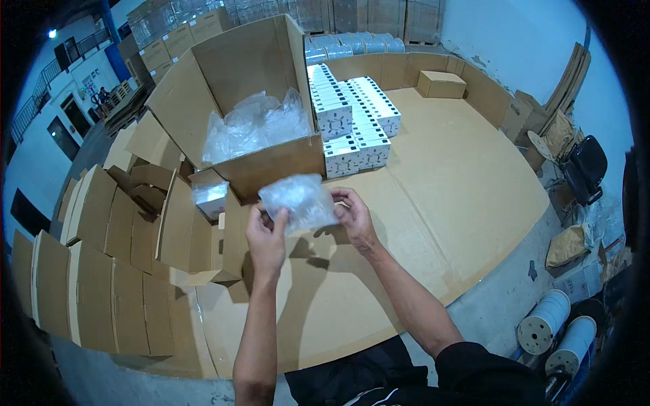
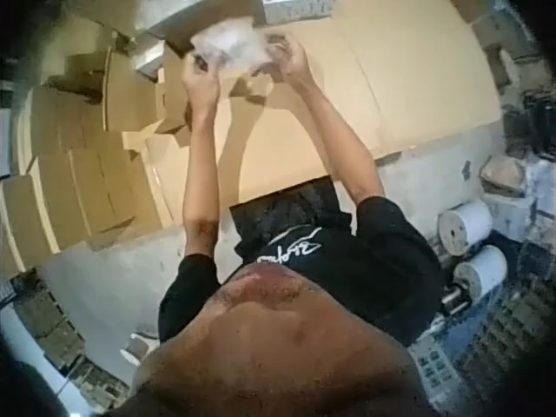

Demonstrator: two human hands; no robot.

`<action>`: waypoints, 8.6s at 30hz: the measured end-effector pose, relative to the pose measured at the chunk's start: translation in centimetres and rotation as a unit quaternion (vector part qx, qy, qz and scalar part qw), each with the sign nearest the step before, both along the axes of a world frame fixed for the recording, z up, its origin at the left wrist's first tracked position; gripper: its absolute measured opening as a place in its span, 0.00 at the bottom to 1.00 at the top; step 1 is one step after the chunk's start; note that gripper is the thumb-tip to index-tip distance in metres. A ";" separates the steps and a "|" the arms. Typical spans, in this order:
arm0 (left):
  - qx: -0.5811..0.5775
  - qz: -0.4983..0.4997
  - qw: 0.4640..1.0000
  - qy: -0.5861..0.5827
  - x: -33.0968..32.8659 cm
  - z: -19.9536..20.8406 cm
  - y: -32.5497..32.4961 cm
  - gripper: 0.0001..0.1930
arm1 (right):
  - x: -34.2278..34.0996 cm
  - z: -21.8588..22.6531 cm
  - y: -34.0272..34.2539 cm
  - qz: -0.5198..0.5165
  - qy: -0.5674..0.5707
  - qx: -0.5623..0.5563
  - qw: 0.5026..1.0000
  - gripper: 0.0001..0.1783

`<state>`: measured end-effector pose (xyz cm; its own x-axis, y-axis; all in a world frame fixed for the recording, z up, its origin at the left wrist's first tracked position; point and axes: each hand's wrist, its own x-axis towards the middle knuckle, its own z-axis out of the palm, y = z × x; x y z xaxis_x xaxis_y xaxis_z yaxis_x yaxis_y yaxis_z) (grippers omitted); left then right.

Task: Packaging small white boxes into plastic bags and placing them into larger cardboard shipping boxes.

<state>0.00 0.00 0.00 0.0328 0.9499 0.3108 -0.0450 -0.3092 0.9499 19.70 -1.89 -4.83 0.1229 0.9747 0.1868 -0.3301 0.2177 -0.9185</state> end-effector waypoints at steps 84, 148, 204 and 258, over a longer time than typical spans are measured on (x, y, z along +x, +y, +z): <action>0.062 0.008 0.967 0.246 -0.6 -1.6 -4.0 0.13 | 0.4 3.7 -2.6 0.040 -0.341 -0.010 0.939 0.11; -0.081 0.071 0.994 0.010 0.2 -3.9 -3.1 0.16 | -4.2 1.4 -2.1 -0.087 0.057 -0.106 0.989 0.15; -0.107 -0.075 0.983 0.129 -0.8 -3.9 -2.6 0.15 | -2.7 2.9 -1.8 -0.178 -0.524 0.206 0.807 0.14; -0.073 -0.091 0.989 0.088 -1.1 -3.4 -2.3 0.36 | 1.1 2.6 3.9 -0.047 -0.133 0.112 0.984 0.17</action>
